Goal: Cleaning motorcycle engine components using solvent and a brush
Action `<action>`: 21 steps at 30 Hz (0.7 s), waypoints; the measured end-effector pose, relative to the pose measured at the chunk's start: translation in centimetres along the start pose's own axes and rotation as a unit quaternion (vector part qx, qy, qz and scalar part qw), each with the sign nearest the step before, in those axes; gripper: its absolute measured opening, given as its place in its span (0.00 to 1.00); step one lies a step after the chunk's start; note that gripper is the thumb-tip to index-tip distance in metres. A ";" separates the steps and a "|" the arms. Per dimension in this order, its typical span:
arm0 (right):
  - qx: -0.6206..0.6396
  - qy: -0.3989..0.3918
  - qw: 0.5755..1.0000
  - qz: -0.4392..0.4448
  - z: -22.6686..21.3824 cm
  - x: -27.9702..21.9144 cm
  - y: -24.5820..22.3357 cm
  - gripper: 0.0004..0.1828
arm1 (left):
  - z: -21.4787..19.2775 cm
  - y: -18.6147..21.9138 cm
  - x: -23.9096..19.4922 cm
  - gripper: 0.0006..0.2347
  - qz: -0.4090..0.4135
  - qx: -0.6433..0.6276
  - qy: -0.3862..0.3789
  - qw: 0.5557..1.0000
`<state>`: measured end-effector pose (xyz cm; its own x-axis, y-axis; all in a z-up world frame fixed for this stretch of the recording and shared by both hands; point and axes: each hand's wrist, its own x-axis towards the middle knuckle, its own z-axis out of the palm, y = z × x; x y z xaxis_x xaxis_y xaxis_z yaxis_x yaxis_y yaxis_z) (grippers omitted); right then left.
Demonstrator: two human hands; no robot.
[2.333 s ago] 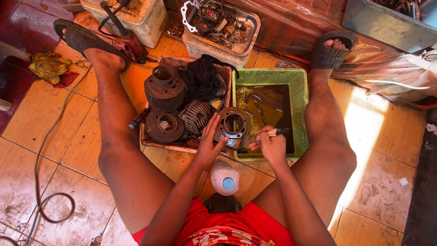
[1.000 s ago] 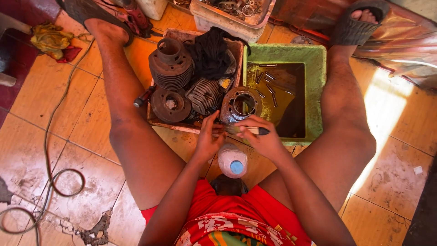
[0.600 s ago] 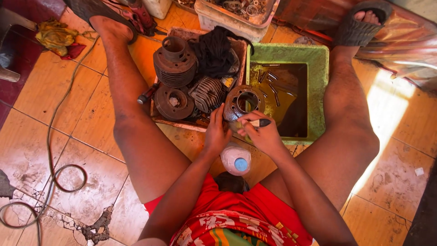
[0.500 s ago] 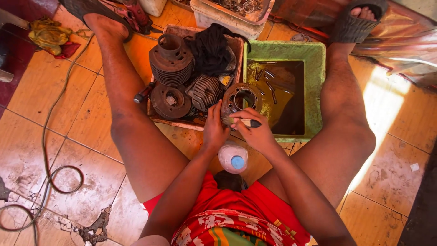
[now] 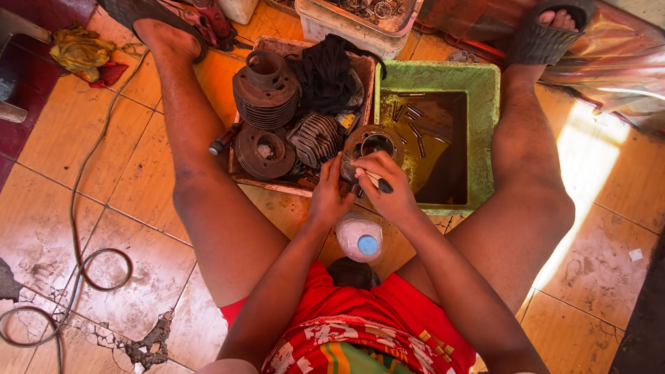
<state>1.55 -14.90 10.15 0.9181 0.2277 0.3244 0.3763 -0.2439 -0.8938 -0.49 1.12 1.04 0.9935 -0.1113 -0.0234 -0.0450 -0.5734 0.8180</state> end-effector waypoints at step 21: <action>-0.035 0.029 0.985 0.167 -4.4 -4.0 1.4 0.09 | -2.0 -0.3 0.3 0.39 0.009 -0.310 -0.093 0.946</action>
<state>-1.03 -20.26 8.95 0.9969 0.0703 0.0345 0.0576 -0.3609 -0.9308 0.03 2.87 1.91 0.9553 -0.2895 -0.0600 0.0659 0.0104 0.9978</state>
